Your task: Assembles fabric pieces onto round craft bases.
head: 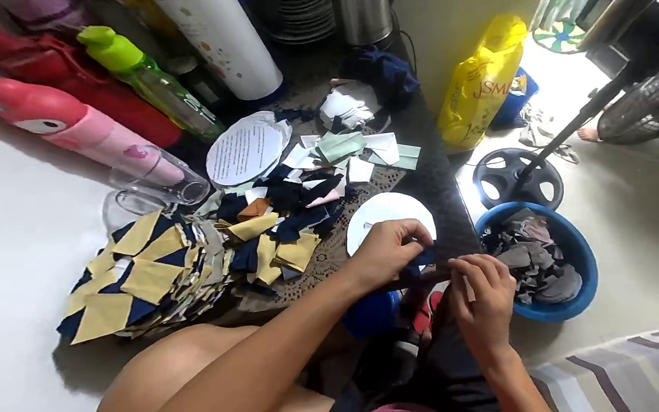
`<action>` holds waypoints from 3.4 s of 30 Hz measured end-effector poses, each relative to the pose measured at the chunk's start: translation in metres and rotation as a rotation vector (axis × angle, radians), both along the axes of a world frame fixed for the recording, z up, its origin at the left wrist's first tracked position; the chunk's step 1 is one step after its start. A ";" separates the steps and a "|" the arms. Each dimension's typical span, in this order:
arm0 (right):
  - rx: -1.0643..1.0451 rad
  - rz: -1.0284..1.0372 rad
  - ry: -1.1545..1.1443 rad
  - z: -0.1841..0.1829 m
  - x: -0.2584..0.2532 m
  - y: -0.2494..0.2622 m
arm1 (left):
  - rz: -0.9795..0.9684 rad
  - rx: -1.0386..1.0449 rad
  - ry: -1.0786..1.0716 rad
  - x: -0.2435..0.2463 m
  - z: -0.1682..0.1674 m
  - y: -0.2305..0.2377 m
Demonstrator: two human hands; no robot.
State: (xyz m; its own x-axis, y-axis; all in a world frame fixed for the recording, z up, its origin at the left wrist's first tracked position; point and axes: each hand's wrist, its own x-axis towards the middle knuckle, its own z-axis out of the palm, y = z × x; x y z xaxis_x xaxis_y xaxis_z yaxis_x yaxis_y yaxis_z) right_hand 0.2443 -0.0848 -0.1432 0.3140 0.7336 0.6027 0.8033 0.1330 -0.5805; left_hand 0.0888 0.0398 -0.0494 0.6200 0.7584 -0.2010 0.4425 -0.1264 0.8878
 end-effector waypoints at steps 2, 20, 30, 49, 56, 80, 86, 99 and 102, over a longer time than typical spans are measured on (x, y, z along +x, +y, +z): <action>0.010 -0.004 0.000 -0.003 0.001 0.000 | -0.025 0.059 0.099 0.010 -0.001 0.003; 0.016 -0.012 -0.110 -0.017 -0.010 0.014 | -0.231 0.378 0.341 0.022 -0.016 0.023; 0.006 -0.005 -0.111 -0.016 -0.010 0.017 | -0.422 0.544 0.259 0.018 -0.021 0.039; 0.008 0.094 -0.224 -0.013 -0.002 0.032 | -0.437 0.528 0.247 0.019 -0.022 0.042; 0.027 0.084 -0.226 -0.016 -0.003 0.032 | -0.330 0.441 0.342 0.003 -0.004 0.050; 0.030 0.097 -0.237 -0.015 -0.001 0.032 | 0.362 0.566 0.200 -0.006 -0.045 -0.005; 0.028 0.101 -0.241 -0.016 -0.001 0.032 | 0.360 0.496 0.183 -0.004 -0.038 -0.007; 0.024 0.089 -0.255 -0.015 -0.002 0.033 | 0.324 0.596 0.622 0.003 -0.029 -0.008; 0.028 0.088 -0.254 -0.016 -0.001 0.034 | 0.341 0.859 0.555 0.000 -0.040 -0.010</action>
